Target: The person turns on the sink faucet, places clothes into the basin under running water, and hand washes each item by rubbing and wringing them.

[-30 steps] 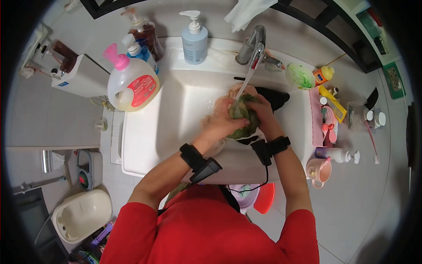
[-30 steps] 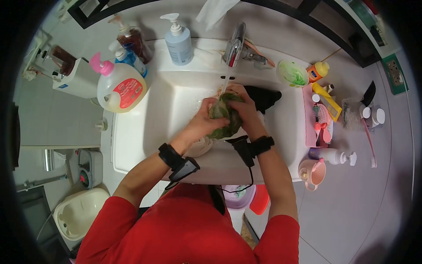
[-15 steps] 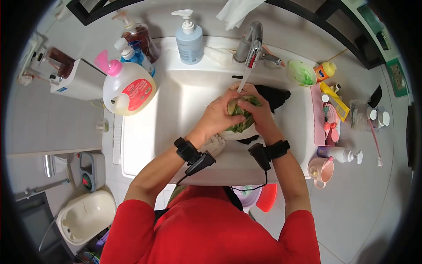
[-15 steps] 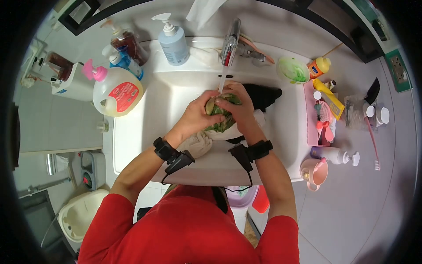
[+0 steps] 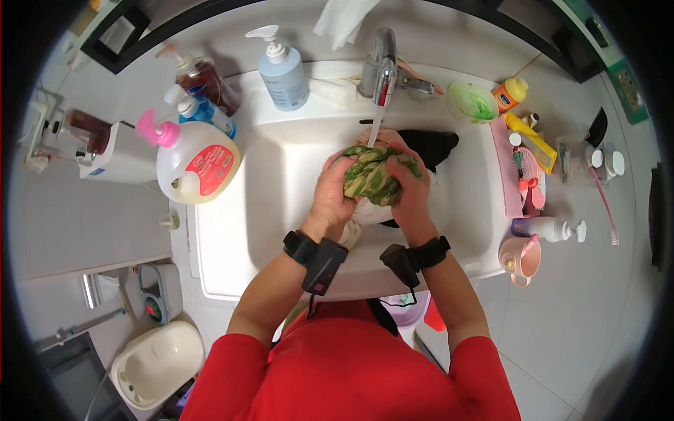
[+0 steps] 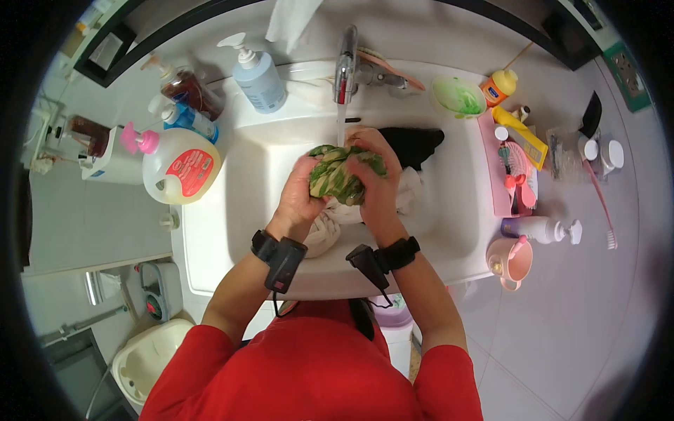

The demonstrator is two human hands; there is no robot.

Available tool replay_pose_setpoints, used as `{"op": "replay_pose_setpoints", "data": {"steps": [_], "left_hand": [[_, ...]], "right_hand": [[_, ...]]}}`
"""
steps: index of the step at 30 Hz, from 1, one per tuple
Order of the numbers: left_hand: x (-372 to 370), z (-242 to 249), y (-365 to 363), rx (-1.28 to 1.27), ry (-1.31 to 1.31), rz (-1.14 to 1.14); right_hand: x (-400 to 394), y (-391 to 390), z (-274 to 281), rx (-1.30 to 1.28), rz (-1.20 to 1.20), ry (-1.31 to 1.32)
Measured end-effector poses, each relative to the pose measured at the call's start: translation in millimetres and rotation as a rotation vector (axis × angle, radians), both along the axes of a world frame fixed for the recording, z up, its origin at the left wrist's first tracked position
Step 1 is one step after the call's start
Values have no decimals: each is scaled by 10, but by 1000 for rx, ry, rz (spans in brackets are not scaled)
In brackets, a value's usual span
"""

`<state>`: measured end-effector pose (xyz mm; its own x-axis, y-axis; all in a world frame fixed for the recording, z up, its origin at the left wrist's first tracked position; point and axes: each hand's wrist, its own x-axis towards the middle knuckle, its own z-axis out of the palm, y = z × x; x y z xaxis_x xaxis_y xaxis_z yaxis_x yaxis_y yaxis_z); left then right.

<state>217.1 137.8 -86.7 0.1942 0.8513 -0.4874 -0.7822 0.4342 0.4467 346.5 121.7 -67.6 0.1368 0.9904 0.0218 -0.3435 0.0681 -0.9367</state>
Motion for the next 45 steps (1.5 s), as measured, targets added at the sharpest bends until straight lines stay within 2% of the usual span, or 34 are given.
{"op": "replay_pose_setpoints", "data": {"steps": [2, 3, 5, 7, 8, 10, 11, 12, 13, 14, 15, 16, 17, 18, 19, 20, 21, 22, 26, 27, 29, 30, 32, 34, 35, 36, 37, 38, 40, 41, 42, 43, 44, 45], "left_hand": [[77, 167, -37, 65, 111, 65], [105, 260, -57, 136, 216, 145], [102, 309, -101, 177, 233, 122], [83, 323, -145, 379, 495, 59], [70, 340, -166, 379, 502, 39], [49, 395, -190, 749, 982, -6], [40, 435, -196, 753, 985, -22], [27, 484, -203, 900, 1021, -28], [15, 528, -205, 1047, 1052, -31], [-1, 560, -205, 1049, 1054, -42], [-20, 589, -198, 1219, 1077, -81], [-34, 622, -191, 1390, 1095, -119], [-43, 666, -193, 1390, 1096, -129], [-51, 713, -200, 1532, 1070, -200], [-54, 739, -210, 1671, 1037, -271], [-54, 743, -224, 1664, 1038, -277], [-52, 742, -240, 1772, 1036, -294], [-49, 734, -257, 1882, 1032, -310], [-35, 630, -338, 1953, 997, -422], [-34, 595, -342, 1988, 969, -483], [-35, 505, -328, 2021, 939, -546], [-39, 448, -309, 2055, 953, -622], [-45, 334, -240, 2087, 974, -696], [-46, 325, -130, 2069, 1199, -658], [-79, 381, -119, 2069, 1199, -663], [-119, 452, -88, 1908, 1323, -635], [-120, 525, -68, 1741, 1436, -601], [-105, 469, -82, 1747, 1436, -600], [-83, 294, -113, 711, 947, -167], [-130, 246, -75, 715, 950, -164], [-203, 201, 1, 349, 611, -285], [-237, 168, 81, -11, 262, -386], [-225, 117, 148, -55, 103, -489], [-196, 55, 205, -53, 104, -483]], "right_hand": [[7, 35, -72, -202, 46, 545], [13, 41, -114, -197, 33, 551], [5, 28, -168, -276, 59, 716], [8, 9, -156, -308, 105, 772], [8, -3, -142, -343, 171, 815], [18, -9, -165, -349, 187, 849], [23, -16, -168, -359, 219, 871], [38, -57, -156, -357, 208, 881], [62, -114, -92, -199, 237, 520], [86, -148, -34, -44, 261, 158], [106, -134, -5, -45, 253, 164], [129, -97, 19, -217, 382, 521], [150, -71, 56, -390, 509, 880], [180, -65, 114, -391, 505, 886], [216, -65, 199, -444, 543, 803], [249, -68, 265, -499, 581, 718], [279, -69, 316, -507, 581, 722], [306, -67, 357, -563, 583, 587], [325, -27, 268, -628, 655, 212], [315, -17, 242, -633, 658, 215], [286, 12, 193, -542, 662, -72], [275, 28, 125, -544, 664, -71], [253, 89, 24, -324, 635, -522], [298, 218, 8, -321, 542, -487], [314, 270, 9, -329, 446, -448], [317, 349, -59, -326, 440, -446], [277, 429, -108, -123, 259, -425], [249, 478, -150, 80, 77, -399], [202, 463, -137, 34, -5, -392], [171, 454, -100, -18, -81, -385], [146, 468, -140, 106, -117, -477], [127, 478, -130, 114, -113, -477], [102, 470, -123, 318, -132, -647], [76, 461, -120, 524, -151, -815]]}}
